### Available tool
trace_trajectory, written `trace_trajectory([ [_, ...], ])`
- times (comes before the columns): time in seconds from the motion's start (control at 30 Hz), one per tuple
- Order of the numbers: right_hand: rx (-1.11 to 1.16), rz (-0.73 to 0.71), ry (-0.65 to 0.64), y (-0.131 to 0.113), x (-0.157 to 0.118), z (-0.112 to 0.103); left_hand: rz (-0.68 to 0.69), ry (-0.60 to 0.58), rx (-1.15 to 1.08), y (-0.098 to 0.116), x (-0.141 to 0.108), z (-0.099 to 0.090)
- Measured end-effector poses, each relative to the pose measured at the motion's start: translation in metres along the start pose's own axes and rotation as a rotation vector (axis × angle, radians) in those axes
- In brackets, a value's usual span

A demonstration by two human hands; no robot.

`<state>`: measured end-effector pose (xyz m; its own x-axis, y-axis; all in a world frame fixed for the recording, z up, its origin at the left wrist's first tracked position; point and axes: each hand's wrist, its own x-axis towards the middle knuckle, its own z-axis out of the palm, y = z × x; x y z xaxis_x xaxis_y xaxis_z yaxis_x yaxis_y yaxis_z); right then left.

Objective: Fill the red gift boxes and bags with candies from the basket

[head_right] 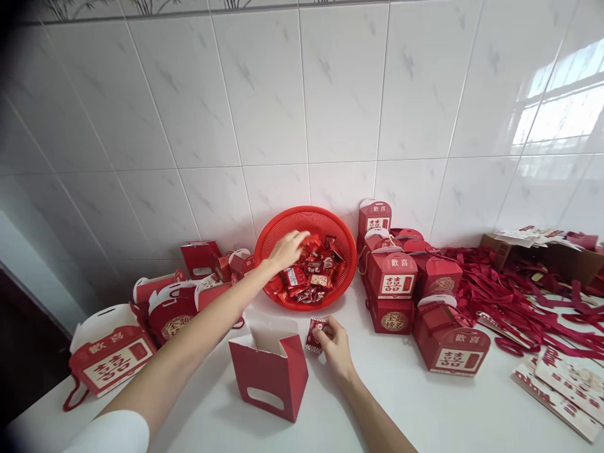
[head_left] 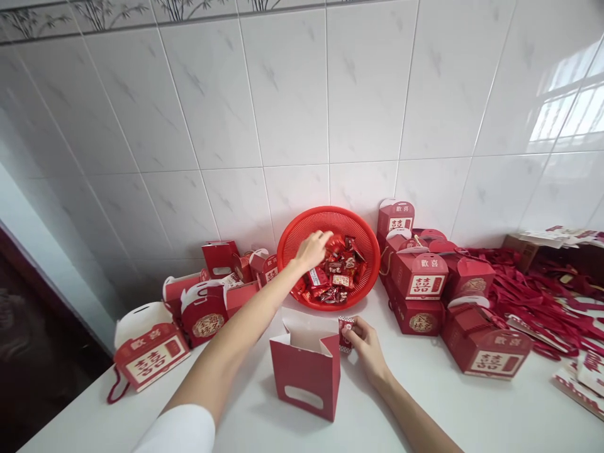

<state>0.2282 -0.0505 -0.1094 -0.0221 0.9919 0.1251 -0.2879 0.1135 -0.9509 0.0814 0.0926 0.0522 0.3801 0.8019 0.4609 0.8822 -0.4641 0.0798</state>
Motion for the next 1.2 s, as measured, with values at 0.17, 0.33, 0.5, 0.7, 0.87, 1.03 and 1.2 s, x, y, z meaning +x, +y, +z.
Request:
trace_trajectory([
  [0.17,-0.012,0.001,-0.005,0.002,0.001,-0.001,-0.117,0.144,0.061,-0.025,0.0,-0.008],
  [0.33,-0.002,0.003,-0.01,0.002,0.001,0.0,0.346,-0.224,-0.138,-0.011,-0.029,0.015],
  [0.5,0.009,0.003,-0.016,0.0,0.0,0.0,0.371,-0.366,-0.132,0.012,-0.044,0.042],
  [0.7,0.013,0.004,-0.014,-0.001,0.001,0.001,0.286,-0.341,0.001,0.021,-0.039,0.065],
  [0.87,0.019,0.005,-0.022,0.0,0.001,0.0,0.309,-0.329,0.024,0.026,-0.037,0.067],
  [1.03,0.023,0.014,-0.014,0.001,0.001,0.0,0.245,-0.243,-0.052,0.025,-0.038,0.061],
  [1.2,0.026,0.021,-0.009,0.001,0.002,0.0,0.133,-0.138,-0.09,0.016,-0.037,0.046],
])
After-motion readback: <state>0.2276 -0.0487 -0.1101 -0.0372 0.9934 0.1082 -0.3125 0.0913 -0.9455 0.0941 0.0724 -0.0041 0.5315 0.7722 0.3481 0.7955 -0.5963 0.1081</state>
